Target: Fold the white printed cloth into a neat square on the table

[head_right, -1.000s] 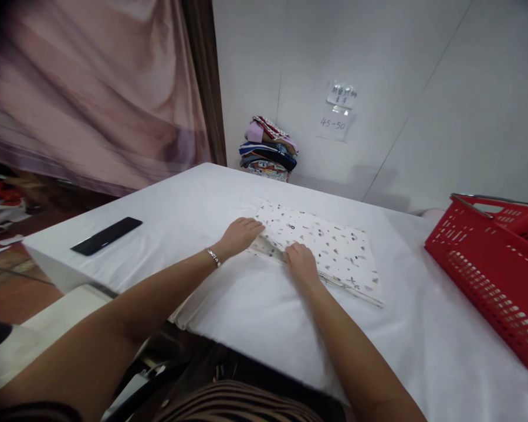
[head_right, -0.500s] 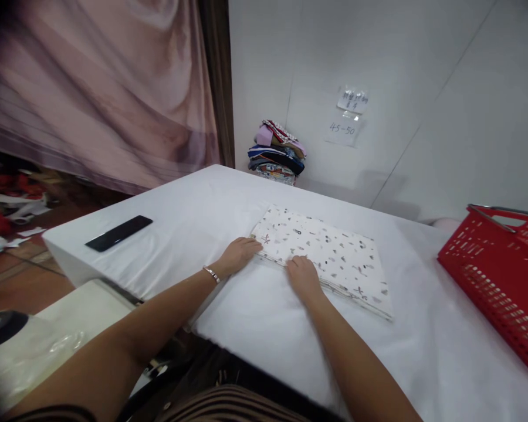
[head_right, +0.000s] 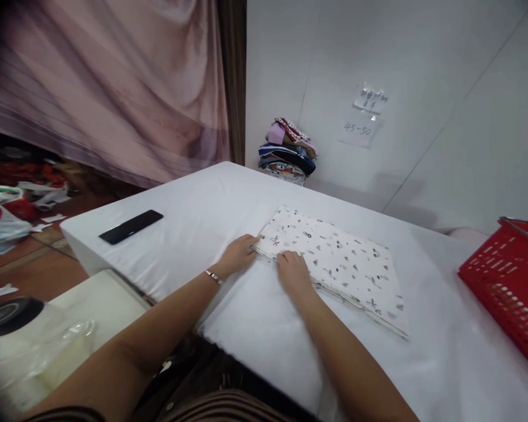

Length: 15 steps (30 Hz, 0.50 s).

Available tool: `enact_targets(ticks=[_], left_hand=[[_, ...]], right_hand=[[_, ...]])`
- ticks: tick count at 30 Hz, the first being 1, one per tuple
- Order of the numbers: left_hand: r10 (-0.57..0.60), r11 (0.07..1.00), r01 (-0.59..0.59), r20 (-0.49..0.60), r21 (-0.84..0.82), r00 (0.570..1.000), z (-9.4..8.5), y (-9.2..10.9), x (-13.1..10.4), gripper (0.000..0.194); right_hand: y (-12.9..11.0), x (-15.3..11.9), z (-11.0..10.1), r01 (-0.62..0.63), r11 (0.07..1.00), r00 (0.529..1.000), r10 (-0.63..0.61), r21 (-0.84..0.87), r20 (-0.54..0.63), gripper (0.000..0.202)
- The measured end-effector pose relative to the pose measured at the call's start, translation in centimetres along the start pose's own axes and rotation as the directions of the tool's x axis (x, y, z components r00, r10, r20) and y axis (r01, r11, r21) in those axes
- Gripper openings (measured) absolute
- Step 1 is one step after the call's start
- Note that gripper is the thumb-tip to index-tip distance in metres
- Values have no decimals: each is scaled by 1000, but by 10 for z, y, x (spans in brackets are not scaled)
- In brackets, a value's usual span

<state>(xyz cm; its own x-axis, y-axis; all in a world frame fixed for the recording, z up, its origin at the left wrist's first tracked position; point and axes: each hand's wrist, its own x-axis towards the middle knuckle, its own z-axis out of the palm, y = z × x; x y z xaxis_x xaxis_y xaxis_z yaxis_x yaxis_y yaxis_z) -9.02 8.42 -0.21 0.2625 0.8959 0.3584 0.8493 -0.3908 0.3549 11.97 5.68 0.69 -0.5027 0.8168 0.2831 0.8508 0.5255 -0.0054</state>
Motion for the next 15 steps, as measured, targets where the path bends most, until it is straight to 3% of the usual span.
enact_targets(ticks=[5,9,15], left_hand=[[-130,982,137,58,-133,990,-1,-6,3,35],[-195,940,219,115,-260,974,-3,-9,4,34],[-281,927,292,82,-236,956,-4,-7,4,21]], right_hand=[[-12,24,8,23,999,1000,-24,36,16,19],[-14,29,11,4,988,1000,-1,157,-16,17],[-17,44,9,-68,954,998,68,292,10,19]])
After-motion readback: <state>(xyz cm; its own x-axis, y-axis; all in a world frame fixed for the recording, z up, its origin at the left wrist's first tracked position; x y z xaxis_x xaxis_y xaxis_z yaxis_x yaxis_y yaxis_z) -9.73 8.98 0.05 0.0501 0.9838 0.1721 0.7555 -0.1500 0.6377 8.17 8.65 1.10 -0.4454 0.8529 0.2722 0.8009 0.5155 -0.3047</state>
